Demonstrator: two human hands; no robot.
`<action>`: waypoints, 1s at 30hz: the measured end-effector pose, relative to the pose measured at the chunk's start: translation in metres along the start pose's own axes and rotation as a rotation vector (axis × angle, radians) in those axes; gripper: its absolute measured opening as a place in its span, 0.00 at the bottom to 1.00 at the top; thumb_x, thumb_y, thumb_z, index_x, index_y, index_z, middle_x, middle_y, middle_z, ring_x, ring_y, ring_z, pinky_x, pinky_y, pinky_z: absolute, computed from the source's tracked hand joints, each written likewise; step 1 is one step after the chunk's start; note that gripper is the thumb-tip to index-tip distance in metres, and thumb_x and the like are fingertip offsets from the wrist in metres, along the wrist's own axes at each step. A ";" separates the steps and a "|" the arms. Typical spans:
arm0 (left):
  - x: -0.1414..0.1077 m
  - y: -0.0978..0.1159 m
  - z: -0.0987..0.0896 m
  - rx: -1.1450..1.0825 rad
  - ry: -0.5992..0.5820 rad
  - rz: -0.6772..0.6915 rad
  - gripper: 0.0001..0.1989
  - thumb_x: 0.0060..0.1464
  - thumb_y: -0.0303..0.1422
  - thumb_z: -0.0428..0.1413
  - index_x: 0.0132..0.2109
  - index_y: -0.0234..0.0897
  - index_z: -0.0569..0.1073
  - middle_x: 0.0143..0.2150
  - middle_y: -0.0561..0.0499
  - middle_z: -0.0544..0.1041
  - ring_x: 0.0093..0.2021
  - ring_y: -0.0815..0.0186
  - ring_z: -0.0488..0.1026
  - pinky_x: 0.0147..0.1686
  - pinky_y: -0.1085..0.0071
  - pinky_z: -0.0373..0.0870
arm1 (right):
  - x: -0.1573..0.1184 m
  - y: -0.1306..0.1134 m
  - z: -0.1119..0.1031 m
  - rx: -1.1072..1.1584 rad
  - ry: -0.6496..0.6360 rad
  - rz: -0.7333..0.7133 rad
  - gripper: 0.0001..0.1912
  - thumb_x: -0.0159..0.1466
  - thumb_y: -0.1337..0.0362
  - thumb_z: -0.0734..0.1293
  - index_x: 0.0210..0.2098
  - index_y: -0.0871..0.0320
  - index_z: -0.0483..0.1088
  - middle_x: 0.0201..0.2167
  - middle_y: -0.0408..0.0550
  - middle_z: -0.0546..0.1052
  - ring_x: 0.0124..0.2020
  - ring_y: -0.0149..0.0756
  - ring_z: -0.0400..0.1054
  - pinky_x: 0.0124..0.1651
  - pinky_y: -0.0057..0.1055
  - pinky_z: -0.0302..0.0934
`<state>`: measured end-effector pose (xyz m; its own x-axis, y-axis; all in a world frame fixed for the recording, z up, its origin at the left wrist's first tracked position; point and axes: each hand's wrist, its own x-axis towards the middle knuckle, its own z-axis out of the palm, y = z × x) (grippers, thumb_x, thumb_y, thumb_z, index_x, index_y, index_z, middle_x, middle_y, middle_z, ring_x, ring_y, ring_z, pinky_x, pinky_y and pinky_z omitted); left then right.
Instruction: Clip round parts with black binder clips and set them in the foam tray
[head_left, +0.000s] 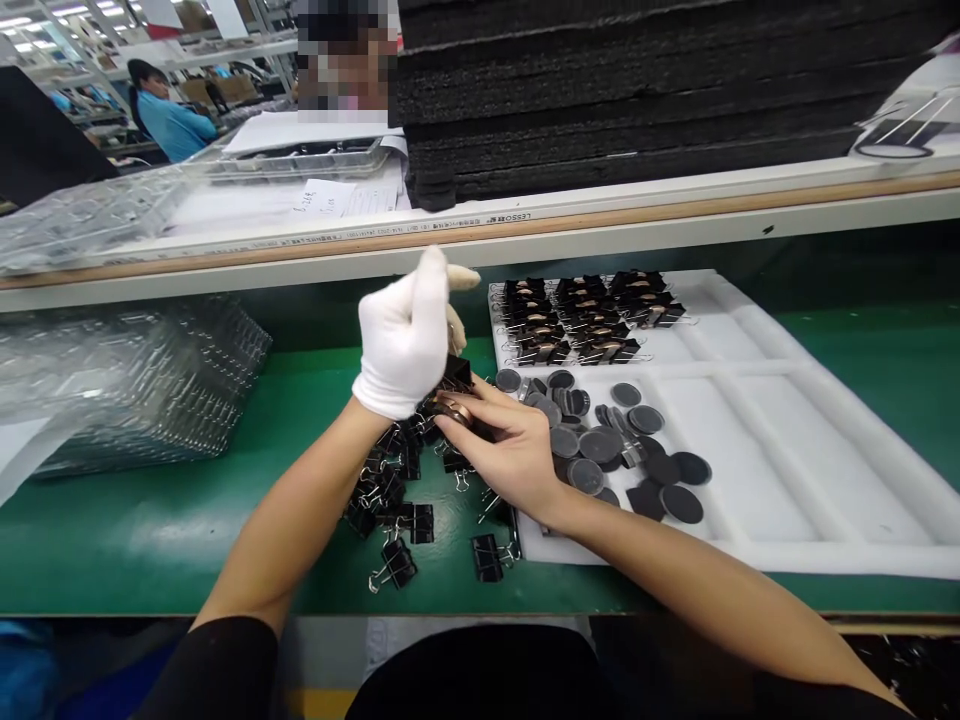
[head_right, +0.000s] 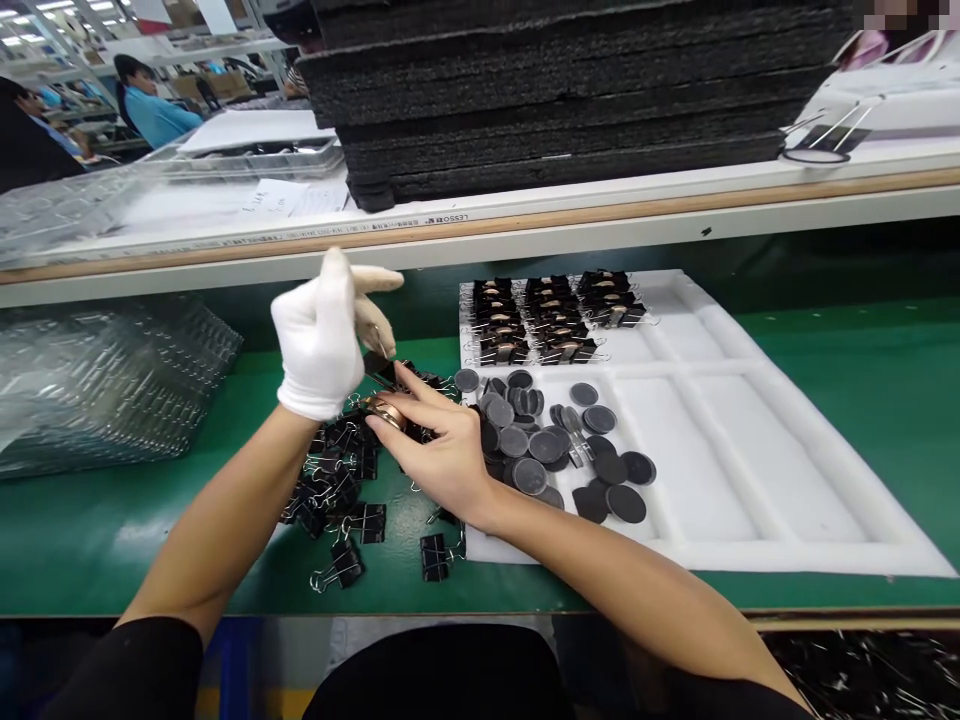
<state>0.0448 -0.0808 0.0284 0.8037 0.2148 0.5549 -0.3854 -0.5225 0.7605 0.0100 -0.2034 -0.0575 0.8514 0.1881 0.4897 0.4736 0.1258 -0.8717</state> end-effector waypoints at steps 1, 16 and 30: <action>0.004 -0.002 -0.002 0.015 0.005 0.008 0.33 0.69 0.57 0.40 0.46 0.40 0.82 0.18 0.54 0.72 0.22 0.67 0.73 0.26 0.69 0.73 | 0.000 0.002 0.000 0.017 0.002 0.037 0.11 0.62 0.63 0.75 0.44 0.51 0.84 0.46 0.46 0.83 0.54 0.47 0.77 0.63 0.48 0.72; 0.011 -0.021 0.015 0.171 -0.025 0.028 0.31 0.72 0.54 0.37 0.42 0.41 0.78 0.30 0.54 0.80 0.32 0.68 0.80 0.37 0.67 0.74 | 0.006 0.032 -0.006 -0.077 0.105 0.228 0.38 0.61 0.57 0.76 0.68 0.58 0.67 0.46 0.48 0.83 0.48 0.42 0.79 0.67 0.47 0.67; 0.006 -0.025 0.014 0.105 -0.046 -0.037 0.31 0.70 0.56 0.40 0.34 0.41 0.76 0.24 0.53 0.77 0.31 0.65 0.79 0.32 0.64 0.70 | 0.014 0.021 -0.014 -0.072 -0.039 0.310 0.41 0.60 0.55 0.77 0.68 0.62 0.66 0.46 0.52 0.83 0.54 0.48 0.77 0.67 0.53 0.65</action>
<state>0.0657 -0.0781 0.0084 0.8374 0.1982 0.5094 -0.3079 -0.5990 0.7392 0.0348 -0.2117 -0.0689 0.9491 0.2439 0.1993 0.2086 -0.0124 -0.9779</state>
